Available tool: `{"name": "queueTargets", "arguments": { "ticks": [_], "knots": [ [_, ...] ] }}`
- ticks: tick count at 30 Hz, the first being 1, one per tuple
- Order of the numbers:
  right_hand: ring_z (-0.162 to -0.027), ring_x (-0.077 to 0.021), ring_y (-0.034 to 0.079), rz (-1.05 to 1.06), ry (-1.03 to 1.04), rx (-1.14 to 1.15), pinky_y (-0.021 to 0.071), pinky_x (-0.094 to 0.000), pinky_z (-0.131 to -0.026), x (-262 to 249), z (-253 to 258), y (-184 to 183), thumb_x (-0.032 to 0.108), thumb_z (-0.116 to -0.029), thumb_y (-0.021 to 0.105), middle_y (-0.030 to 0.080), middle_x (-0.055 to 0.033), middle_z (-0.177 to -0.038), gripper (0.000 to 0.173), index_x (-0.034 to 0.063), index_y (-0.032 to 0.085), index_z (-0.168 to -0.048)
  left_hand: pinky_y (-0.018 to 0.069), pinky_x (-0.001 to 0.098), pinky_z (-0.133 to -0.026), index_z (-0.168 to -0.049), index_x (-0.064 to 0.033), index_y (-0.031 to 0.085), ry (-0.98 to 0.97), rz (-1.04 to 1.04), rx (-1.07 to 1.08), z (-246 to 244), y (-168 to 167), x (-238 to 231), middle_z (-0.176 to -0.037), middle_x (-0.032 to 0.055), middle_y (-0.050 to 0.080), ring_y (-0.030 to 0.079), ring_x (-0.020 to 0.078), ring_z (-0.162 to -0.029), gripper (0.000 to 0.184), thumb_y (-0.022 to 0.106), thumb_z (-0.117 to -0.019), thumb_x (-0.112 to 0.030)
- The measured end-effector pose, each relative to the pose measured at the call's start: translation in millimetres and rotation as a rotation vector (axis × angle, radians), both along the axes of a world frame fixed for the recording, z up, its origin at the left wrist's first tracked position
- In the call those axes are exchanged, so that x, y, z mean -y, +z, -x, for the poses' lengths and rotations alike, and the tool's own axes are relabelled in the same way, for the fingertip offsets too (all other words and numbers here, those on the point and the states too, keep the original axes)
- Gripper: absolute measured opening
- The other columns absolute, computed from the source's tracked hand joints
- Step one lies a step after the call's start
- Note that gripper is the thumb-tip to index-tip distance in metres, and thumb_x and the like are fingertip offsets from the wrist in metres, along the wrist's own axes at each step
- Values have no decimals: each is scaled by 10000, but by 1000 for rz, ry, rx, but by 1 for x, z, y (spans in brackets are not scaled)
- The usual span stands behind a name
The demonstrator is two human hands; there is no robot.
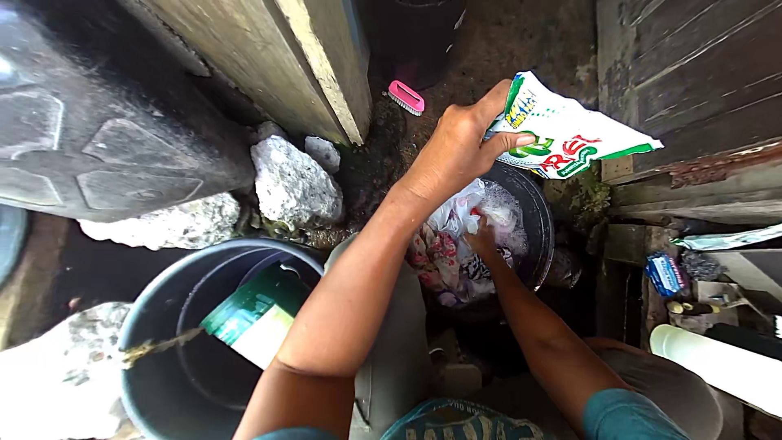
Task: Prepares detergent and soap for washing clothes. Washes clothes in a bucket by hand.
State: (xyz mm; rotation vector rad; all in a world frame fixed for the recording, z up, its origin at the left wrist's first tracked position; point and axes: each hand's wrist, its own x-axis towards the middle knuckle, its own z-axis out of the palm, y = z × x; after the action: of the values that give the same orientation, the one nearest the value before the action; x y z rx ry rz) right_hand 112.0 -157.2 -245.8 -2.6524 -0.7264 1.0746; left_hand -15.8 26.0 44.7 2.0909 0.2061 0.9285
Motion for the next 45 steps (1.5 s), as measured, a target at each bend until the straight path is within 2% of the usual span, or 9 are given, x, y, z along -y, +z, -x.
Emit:
{"name": "queueTargets", "arguments": {
  "ticks": [8, 12, 15, 24, 28, 32, 38, 42, 45],
  "knots": [
    [-1485, -489, 300, 1, 776, -111, 250, -667, -1179, 32, -32, -11, 30, -818, 777, 352, -308, -1581, 720, 106, 529, -1490, 594, 267, -764, -1226, 67, 638, -14, -29, -54, -5, -4, 5, -1013, 145, 739, 731, 139, -866, 370, 726, -948, -161],
    [-1232, -382, 609, -281, 299, -402, 457, -525, -1088, 2, -51, 30, 58, -1000, 613, 642, -267, -1298, 284, -58, 666, -1254, 596, 255, -772, -1236, 75, 634, -7, -14, -56, -3, -4, 2, -1012, 143, 739, 730, 125, -869, 379, 724, -949, -156],
    [-1289, -478, 534, -332, -18, -143, 426, -645, -1071, -25, -31, 9, 229, -978, 674, 547, -326, -1385, 514, -39, 541, -1396, 596, 244, -822, -1235, 73, 629, -12, 1, -52, -3, -5, 1, -1033, 138, 737, 729, 114, -927, 374, 723, -949, -149],
    [-1365, -373, 501, -273, 610, -414, 369, -517, -1165, -5, 9, 48, 22, -900, 738, 549, -248, -1438, 434, -47, 644, -1317, 593, 258, -789, -1249, 63, 629, -4, -27, -85, -9, -9, 6, -1019, 143, 741, 734, 130, -894, 387, 719, -954, -170],
    [-1108, -333, 674, -496, 146, -246, 524, -485, -1013, 8, -33, 50, 34, -1006, 588, 701, -241, -1169, 210, -75, 708, -1140, 591, 259, -780, -1233, 63, 632, 37, -32, -90, -6, -8, 4, -994, 144, 743, 734, 136, -863, 374, 724, -950, -165],
    [-1358, -457, 487, -323, -297, 84, 391, -625, -1118, 9, -52, -10, 250, -993, 654, 526, -296, -1440, 501, 3, 565, -1420, 598, 254, -800, -1225, 66, 633, 36, -10, -65, -10, -9, 5, -998, 143, 741, 737, 130, -884, 370, 729, -945, -156],
    [-1461, -403, 389, -245, 401, -24, 295, -583, -1201, 8, -59, -25, 202, -946, 734, 437, -238, -1556, 530, 60, 589, -1435, 598, 260, -751, -1225, 60, 638, 15, -17, -73, -10, -9, 8, -995, 146, 740, 735, 134, -847, 365, 732, -943, -152],
    [-1544, -439, 184, 13, 222, 64, 217, -685, -1188, -14, -41, -30, 226, -934, 712, 184, -231, -1680, 766, 92, 348, -1594, 604, 277, -778, -1254, 67, 626, 17, -5, -91, -10, -9, 6, -1013, 148, 742, 740, 149, -869, 390, 725, -950, -156],
    [-1439, -444, 403, -125, 255, 104, 355, -654, -1118, -10, -13, -20, 40, -938, 645, 403, -244, -1577, 457, 1, 602, -1391, 593, 294, -758, -1241, 52, 633, 11, -23, -114, -10, -10, 6, -994, 140, 743, 731, 159, -835, 374, 721, -953, -170]
  ]
}}
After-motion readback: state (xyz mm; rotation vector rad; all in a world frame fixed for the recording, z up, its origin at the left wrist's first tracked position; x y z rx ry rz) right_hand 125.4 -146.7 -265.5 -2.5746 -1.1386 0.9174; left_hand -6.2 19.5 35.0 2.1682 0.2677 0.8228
